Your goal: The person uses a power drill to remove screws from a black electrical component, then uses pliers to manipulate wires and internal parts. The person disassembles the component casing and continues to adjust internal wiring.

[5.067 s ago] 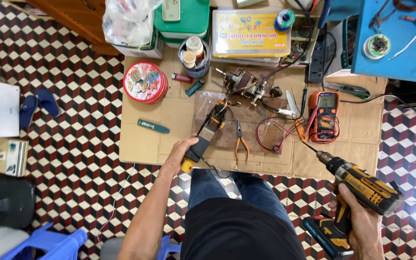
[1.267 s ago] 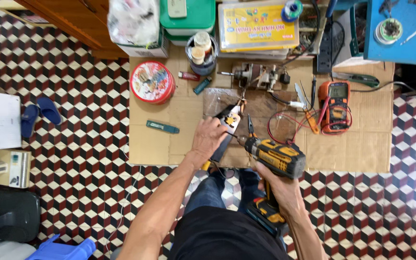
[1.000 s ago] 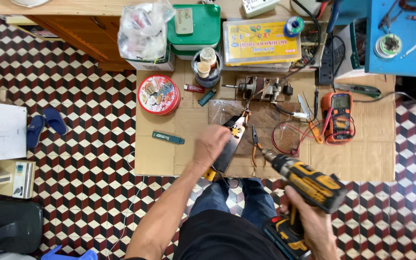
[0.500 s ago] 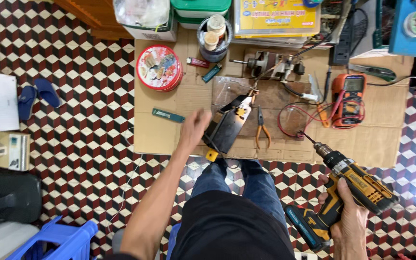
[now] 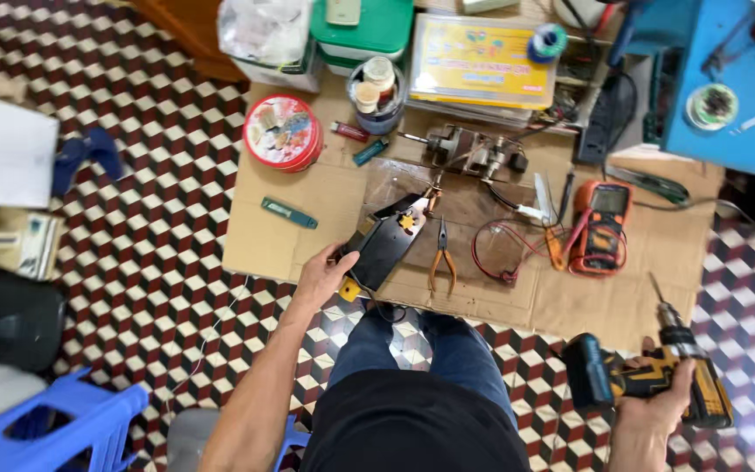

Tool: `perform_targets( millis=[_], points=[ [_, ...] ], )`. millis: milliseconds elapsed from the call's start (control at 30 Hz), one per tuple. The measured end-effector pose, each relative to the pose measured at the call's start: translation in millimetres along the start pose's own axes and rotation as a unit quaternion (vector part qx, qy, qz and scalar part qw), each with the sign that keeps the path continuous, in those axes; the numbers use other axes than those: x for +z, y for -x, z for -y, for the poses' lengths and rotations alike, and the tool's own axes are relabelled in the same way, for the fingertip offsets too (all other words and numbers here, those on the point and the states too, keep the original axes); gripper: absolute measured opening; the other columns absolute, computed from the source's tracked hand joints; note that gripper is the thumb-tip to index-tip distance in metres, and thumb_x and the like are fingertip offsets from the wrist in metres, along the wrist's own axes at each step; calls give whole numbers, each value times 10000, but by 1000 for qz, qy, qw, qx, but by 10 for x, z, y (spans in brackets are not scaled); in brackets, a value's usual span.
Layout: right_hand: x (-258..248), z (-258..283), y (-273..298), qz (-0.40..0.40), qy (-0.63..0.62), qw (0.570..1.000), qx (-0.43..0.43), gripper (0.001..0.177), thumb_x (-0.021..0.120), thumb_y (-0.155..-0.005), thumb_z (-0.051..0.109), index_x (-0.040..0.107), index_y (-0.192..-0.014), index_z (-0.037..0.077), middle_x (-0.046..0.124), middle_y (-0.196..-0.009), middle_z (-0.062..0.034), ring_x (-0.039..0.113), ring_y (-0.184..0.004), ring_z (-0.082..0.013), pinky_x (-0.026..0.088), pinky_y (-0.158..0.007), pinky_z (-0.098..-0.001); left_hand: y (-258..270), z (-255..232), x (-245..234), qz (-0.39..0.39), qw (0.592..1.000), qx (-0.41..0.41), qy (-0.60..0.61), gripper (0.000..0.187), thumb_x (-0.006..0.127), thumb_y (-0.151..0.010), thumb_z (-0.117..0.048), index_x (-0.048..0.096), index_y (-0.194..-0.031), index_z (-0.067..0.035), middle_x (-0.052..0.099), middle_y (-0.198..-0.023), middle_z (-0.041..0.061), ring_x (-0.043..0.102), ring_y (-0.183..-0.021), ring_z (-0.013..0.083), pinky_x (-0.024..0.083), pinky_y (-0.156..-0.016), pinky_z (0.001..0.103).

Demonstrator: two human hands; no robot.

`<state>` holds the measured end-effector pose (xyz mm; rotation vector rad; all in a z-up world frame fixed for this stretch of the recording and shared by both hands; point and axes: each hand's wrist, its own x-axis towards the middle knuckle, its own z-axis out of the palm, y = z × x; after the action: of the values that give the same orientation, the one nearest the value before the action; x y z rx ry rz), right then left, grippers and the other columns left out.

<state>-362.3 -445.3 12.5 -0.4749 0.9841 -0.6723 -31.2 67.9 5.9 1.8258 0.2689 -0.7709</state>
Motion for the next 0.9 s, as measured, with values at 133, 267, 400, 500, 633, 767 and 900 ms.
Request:
perform_targets(
  millis=[133,267,400,500,633,767,900],
  points=[
    [-109,12,-614,-3,-96,995,23,456,585,-1173,497,613,-1398,100,720,-1205,-160,637,-851,-190,566,-772,-313,61,-109,40,-48,988,117,-89,551,740,-899,-393,653,-1263,12,725,-1090,116,704,-868,159,560,-771,281],
    [-100,-49,-967,95,-152,983,49,476,556,-1226,479,569,-1420,44,662,-1148,-156,647,-904,-217,585,-829,-322,250,-367,75,-75,972,144,-169,549,724,-922,-399,632,-1267,17,675,-1165,170,709,-852,205,571,-761,331],
    [-77,-110,-1140,-114,220,966,75,332,668,-1020,432,593,-1205,166,740,-1037,-40,736,-916,-165,604,-749,-352,497,-664,216,-123,952,167,-225,535,737,-913,-395,615,-1259,-5,659,-1130,171,715,-836,266,585,-741,372],
    [-3,-158,-1060,-165,402,897,82,352,799,-994,335,656,-1173,68,736,-1023,-48,699,-915,-191,528,-735,-378,641,-835,392,-181,929,151,-287,533,802,-825,-358,622,-1202,-27,659,-1090,161,698,-835,324,562,-761,419],
    [299,-283,-518,-76,706,675,-201,499,850,-959,237,616,-1246,-98,674,-1033,-204,633,-902,-315,523,-795,-451,743,-904,713,-239,895,216,-309,501,834,-778,-287,599,-1137,-30,650,-1111,162,678,-945,364,553,-792,456],
    [1109,-1109,275,85,737,661,-107,423,671,-968,418,716,-1276,132,735,-1016,-87,685,-890,-216,542,-810,-393,884,-767,1088,-234,908,223,-266,469,827,-787,-254,575,-1112,-28,625,-1172,189,651,-1061,376,545,-877,448],
    [1987,-2310,990,277,607,745,-9,572,739,-901,348,597,-1336,4,721,-1098,-168,707,-972,-243,557,-849,-369,880,-576,1336,-175,898,316,-251,493,841,-720,-232,590,-1093,-29,583,-1302,256,578,-1195,440,494,-970,479]
  ],
)
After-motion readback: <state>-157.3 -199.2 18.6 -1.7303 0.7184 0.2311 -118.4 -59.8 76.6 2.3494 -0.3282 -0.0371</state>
